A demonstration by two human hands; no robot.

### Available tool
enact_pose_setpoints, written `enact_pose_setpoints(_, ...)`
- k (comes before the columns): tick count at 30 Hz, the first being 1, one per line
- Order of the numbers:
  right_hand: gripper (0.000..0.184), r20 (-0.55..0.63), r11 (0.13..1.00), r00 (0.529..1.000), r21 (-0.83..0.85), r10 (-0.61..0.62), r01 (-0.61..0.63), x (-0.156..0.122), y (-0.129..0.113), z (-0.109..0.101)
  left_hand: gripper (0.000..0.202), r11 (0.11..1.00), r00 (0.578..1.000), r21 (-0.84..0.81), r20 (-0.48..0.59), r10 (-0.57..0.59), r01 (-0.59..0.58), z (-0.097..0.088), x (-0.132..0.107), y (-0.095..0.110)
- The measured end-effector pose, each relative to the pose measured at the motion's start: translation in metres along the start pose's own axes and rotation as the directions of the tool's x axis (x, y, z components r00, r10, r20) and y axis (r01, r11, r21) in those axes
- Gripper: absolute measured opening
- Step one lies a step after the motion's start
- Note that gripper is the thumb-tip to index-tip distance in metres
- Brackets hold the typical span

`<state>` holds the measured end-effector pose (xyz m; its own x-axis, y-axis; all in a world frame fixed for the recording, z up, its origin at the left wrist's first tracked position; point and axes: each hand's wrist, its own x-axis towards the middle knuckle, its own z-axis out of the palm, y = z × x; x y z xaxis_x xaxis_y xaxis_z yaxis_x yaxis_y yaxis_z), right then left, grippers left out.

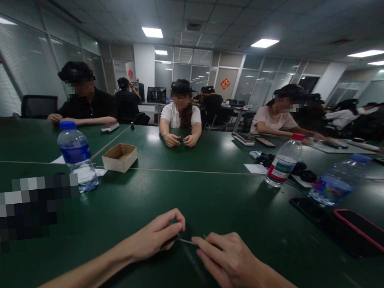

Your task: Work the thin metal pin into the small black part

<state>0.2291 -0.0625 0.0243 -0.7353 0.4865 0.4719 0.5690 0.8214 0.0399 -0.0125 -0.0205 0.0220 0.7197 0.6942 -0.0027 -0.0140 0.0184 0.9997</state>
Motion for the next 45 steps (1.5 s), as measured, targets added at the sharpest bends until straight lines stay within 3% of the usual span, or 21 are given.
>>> enact_pose_setpoints(5, 0.027, -0.026, 1.000, 1.000, -0.009, -0.014, 0.013, 0.000, -0.001, 0.000, 0.034, 1.000, 0.999, 0.008, 0.042, -0.022, 0.022, -0.001, 0.000, 0.003)
enact_pose_setpoints(12, 0.029, -0.032, 0.993, 0.994, -0.038, 0.107, -0.108, 0.004, -0.005, 0.005, 0.037, 1.000, 0.984, -0.017, -0.178, 0.007, -0.010, 0.007, 0.008, -0.006)
enact_pose_setpoints(15, 0.028, -0.034, 0.992, 0.992, -0.037, 0.123, -0.124, 0.005, -0.006, 0.005, 0.036, 0.999, 0.980, -0.039, -0.198, 0.001, -0.009, 0.007, 0.009, -0.008)
enact_pose_setpoints(20, 0.028, -0.022, 0.997, 0.997, 0.017, 0.080, -0.080, 0.004, -0.006, 0.004, 0.034, 0.998, 0.999, -0.068, -0.038, 0.008, -0.011, -0.001, 0.006, -0.005)
enact_pose_setpoints(26, 0.026, 0.000, 0.998, 1.000, 0.050, 0.024, -0.024, 0.003, -0.004, 0.000, 0.035, 0.998, 0.991, -0.015, 0.126, -0.053, 0.055, -0.009, 0.004, 0.001)
enact_pose_setpoints(28, 0.027, -0.004, 0.997, 0.998, 0.054, 0.055, -0.055, 0.005, -0.005, 0.001, 0.036, 0.998, 0.996, -0.037, 0.085, -0.041, 0.045, -0.007, 0.007, -0.001)
enact_pose_setpoints(31, 0.028, -0.012, 0.987, 0.988, 0.054, 0.154, -0.153, 0.007, -0.005, 0.004, 0.037, 0.997, 0.989, -0.070, -0.147, 0.006, -0.016, 0.001, 0.011, -0.005)
enact_pose_setpoints(33, 0.029, -0.004, 0.978, 0.979, 0.043, 0.204, -0.204, 0.007, -0.006, 0.007, 0.040, 0.999, 0.970, -0.050, -0.244, 0.008, -0.021, 0.007, 0.013, -0.007)
enact_pose_setpoints(36, 0.029, 0.005, 0.969, 0.969, 0.042, 0.245, -0.245, 0.008, -0.009, 0.009, 0.040, 0.999, 0.963, -0.037, -0.271, 0.001, -0.011, 0.009, 0.015, -0.009)
enact_pose_setpoints(39, 0.028, 0.004, 0.960, 0.967, 0.114, 0.256, -0.254, 0.008, -0.011, 0.010, 0.040, 0.997, 0.976, -0.077, -0.219, -0.002, -0.016, 0.006, 0.014, -0.010)
enact_pose_setpoints(45, 0.029, -0.003, 0.961, 0.986, 0.224, 0.169, -0.164, 0.008, -0.008, 0.005, 0.036, 0.988, 1.000, -0.152, -0.003, -0.008, 0.007, -0.005, 0.008, -0.005)
